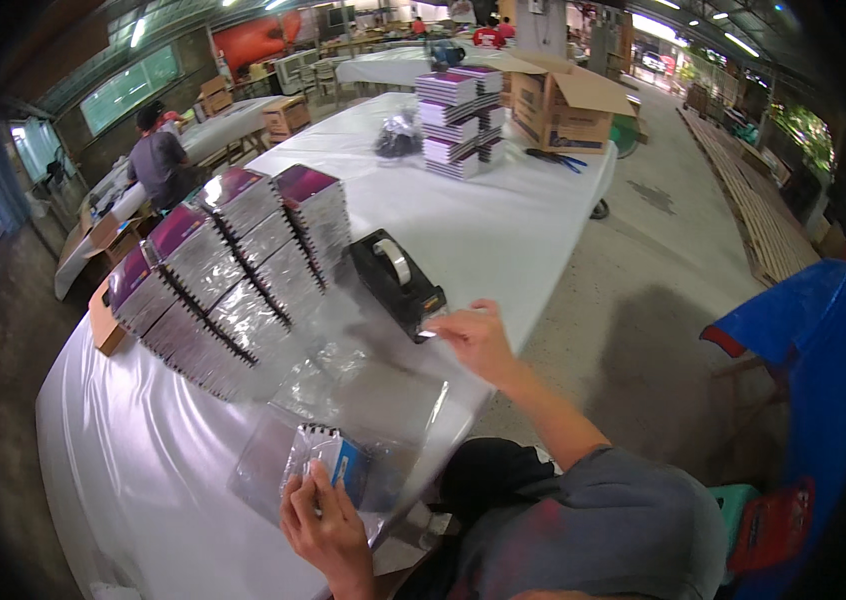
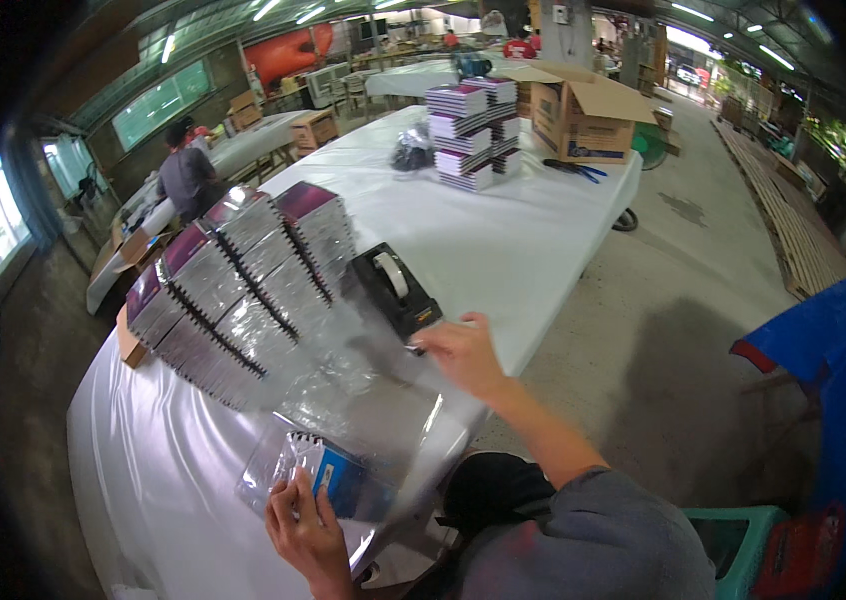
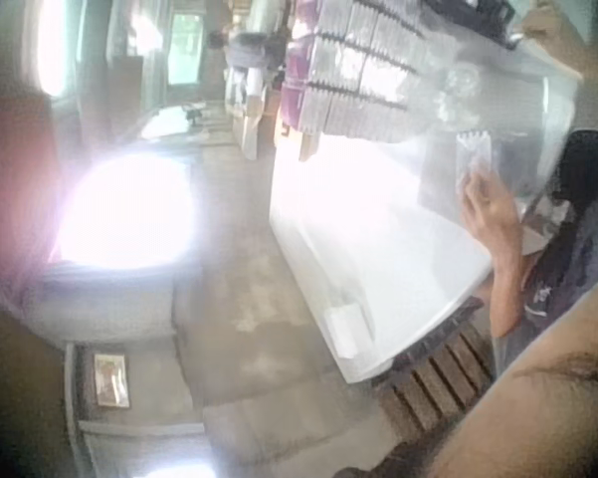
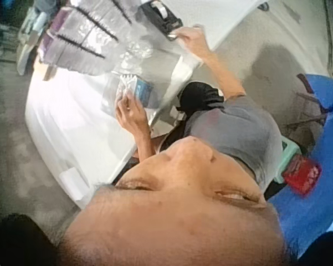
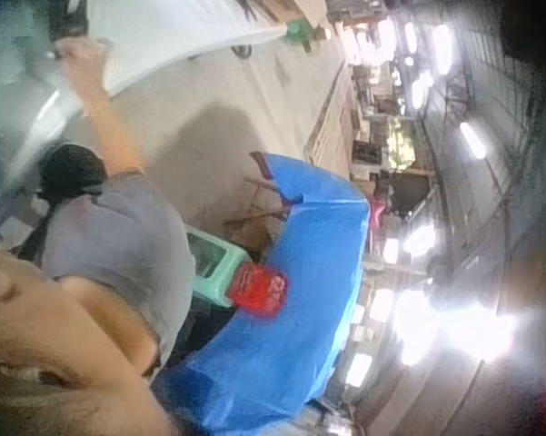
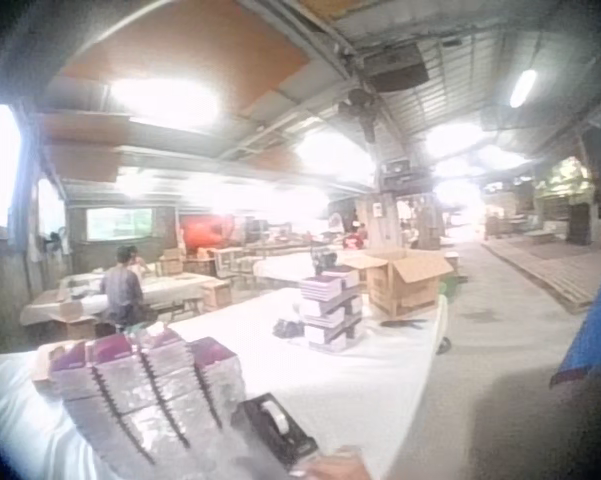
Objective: The person wraps spiral-bound notebooks in clear plastic bags and seals them with tape. They repeatedly pick up a notebook, place it in a bag, fold the edges, and apply tape to secure the package before stacking the finished units.
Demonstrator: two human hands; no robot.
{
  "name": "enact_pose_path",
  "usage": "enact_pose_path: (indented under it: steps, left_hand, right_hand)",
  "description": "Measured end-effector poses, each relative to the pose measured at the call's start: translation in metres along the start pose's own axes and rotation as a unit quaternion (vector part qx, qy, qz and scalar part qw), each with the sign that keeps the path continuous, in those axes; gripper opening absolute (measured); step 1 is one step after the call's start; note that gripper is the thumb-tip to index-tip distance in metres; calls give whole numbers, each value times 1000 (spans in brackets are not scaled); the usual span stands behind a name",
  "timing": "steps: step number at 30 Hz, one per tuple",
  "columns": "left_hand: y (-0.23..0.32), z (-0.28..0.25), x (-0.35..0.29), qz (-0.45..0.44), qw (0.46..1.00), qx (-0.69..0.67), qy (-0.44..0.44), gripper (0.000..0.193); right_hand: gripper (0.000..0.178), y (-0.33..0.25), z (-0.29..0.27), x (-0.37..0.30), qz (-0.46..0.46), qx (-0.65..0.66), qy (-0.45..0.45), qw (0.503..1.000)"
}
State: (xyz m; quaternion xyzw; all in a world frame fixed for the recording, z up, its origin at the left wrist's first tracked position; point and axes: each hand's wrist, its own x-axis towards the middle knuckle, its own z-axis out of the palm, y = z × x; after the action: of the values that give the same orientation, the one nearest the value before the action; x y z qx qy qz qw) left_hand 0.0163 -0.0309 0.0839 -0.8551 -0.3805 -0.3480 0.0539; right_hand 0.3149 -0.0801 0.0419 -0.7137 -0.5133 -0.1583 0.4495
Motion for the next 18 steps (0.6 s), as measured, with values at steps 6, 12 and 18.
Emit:
enact_pose_path:
  steps: [6,12,18]
  left_hand:
    - [1,3,1,19,999,-27,-7,30]
    - [-2,1,0,14,999,-45,21,32]
    - [-7,14,-7,5,987,-133,85,59]
  right_hand:
    - [14,-97,4,11,106,510,-175,836]
    - [14,-141,29,9,134,536,-334,763]
    - [26,-160,11,10,247,482,-369,755]
